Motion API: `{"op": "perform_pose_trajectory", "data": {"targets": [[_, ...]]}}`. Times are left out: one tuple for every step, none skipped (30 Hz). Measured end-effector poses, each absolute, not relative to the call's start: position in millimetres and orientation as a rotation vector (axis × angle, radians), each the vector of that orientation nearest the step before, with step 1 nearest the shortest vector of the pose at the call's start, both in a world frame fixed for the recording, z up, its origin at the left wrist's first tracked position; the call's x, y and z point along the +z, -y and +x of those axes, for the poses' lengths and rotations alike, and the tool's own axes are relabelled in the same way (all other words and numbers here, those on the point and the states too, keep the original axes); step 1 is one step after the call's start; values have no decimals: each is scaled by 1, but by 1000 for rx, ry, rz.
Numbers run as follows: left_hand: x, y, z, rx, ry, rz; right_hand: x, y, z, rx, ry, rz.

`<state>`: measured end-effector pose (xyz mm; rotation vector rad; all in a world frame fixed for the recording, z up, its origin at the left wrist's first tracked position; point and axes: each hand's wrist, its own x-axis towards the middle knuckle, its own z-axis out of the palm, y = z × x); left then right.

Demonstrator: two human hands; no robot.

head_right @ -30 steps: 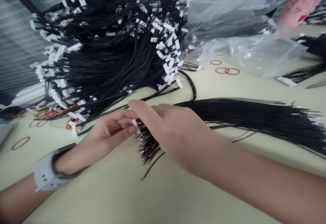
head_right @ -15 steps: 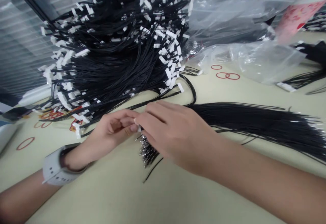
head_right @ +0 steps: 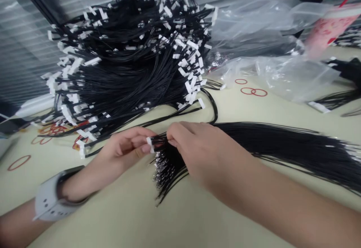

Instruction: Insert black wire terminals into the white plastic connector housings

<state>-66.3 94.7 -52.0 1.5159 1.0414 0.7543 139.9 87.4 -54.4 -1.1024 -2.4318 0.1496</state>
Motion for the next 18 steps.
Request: {"op": "perform_pose_trajectory", "data": {"targets": [[-52, -94, -66, 753, -1049, 1538, -56, -88, 138, 74, 2404, -1102], [-52, -93, -66, 750, -1055, 1554, -58, -88, 137, -3, 2400, -1075], [-52, -92, -66, 745, -1061, 1564, -61, -88, 137, -72, 2418, -1036], [-52, -92, -65, 742, -1063, 1569, -63, -88, 137, -129, 2449, -997], [-52, -92, -65, 738, -1063, 1568, -65, -87, 137, -172, 2487, -968], [-52, -92, -65, 737, -1060, 1563, -66, -87, 138, -198, 2523, -947], [-52, -92, -65, 736, -1054, 1556, -67, -87, 138, -214, 2558, -936], [-52, -92, -65, 735, -1047, 1549, -67, -87, 139, -234, 2578, -927], [-52, -92, -65, 734, -1041, 1543, -67, -87, 139, -246, 2590, -925], [-52, -92, -65, 732, -1037, 1537, -67, -86, 139, -251, 2592, -924], [-52, -91, -65, 730, -1039, 1532, -67, -86, 139, -252, 2586, -922], [-51, -91, -65, 725, -1042, 1526, -66, -87, 139, -247, 2581, -915], [-51, -91, -65, 718, -1046, 1517, -66, -87, 139, -240, 2575, -911], [-51, -90, -65, 712, -1049, 1509, -66, -87, 139, -233, 2569, -910], [-50, -90, -66, 707, -1052, 1503, -65, -87, 139, -228, 2571, -911], [-50, -90, -66, 701, -1054, 1501, -65, -87, 140, -229, 2574, -914], [-50, -89, -66, 699, -1055, 1502, -65, -87, 140, -234, 2579, -918], [-50, -89, -66, 696, -1056, 1505, -65, -88, 140, -241, 2583, -921]]}}
